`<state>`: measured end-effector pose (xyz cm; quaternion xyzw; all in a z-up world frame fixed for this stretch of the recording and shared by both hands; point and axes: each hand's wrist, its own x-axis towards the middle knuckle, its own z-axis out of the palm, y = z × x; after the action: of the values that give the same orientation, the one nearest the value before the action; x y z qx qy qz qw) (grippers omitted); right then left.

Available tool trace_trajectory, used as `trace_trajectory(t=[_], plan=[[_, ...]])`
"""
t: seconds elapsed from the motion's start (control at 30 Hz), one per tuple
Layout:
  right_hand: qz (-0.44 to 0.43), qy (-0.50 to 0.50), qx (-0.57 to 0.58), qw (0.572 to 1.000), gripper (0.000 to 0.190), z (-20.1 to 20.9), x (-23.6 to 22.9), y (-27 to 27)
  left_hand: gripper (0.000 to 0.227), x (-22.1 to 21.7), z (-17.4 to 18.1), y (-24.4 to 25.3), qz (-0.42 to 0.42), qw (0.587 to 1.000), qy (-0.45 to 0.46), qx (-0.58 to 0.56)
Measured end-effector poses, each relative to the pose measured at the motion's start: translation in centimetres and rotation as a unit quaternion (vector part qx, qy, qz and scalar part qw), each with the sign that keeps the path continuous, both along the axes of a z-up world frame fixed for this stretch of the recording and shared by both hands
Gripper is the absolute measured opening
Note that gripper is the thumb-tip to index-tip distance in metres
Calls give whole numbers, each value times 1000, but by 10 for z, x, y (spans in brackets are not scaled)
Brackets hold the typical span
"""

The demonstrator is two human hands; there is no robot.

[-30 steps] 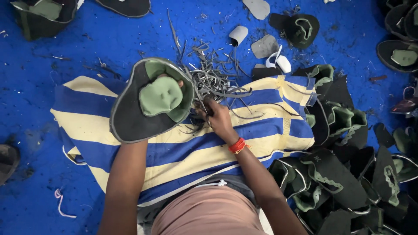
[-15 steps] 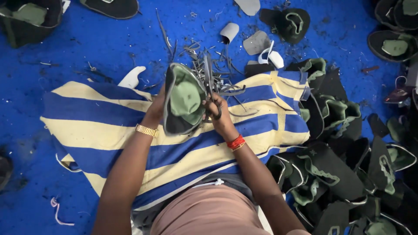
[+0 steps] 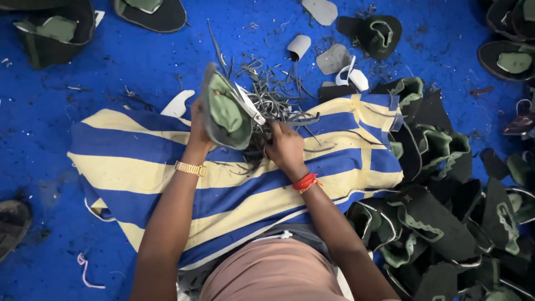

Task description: The person sits on a blue floor and uses scissors to trim excess material from the edges of several black shoes with green insoles. They handle the shoes one by one, cutting away loose threads and fabric scraps while working on a striped cloth.

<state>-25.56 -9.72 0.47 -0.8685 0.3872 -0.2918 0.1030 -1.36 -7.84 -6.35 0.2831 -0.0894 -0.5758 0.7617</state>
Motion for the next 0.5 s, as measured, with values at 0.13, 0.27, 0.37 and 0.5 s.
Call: trace_trajectory(t=[0.13, 0.27, 0.37, 0.5], plan=[[23, 11, -18, 999, 50, -34, -3, -7, 29, 2, -17, -4, 15, 986, -166, 1], [0, -12, 221, 975, 42, -58, 0, -4, 37, 4, -36, -10, 46, 989, -142, 8], [57, -260, 513, 816, 41, -66, 0, -3, 45, 7, -66, -11, 76, 986, -146, -2], [159, -438, 734, 493, 65, -5, 9, 9, 62, -7, -59, -7, 78, 957, -270, -65]])
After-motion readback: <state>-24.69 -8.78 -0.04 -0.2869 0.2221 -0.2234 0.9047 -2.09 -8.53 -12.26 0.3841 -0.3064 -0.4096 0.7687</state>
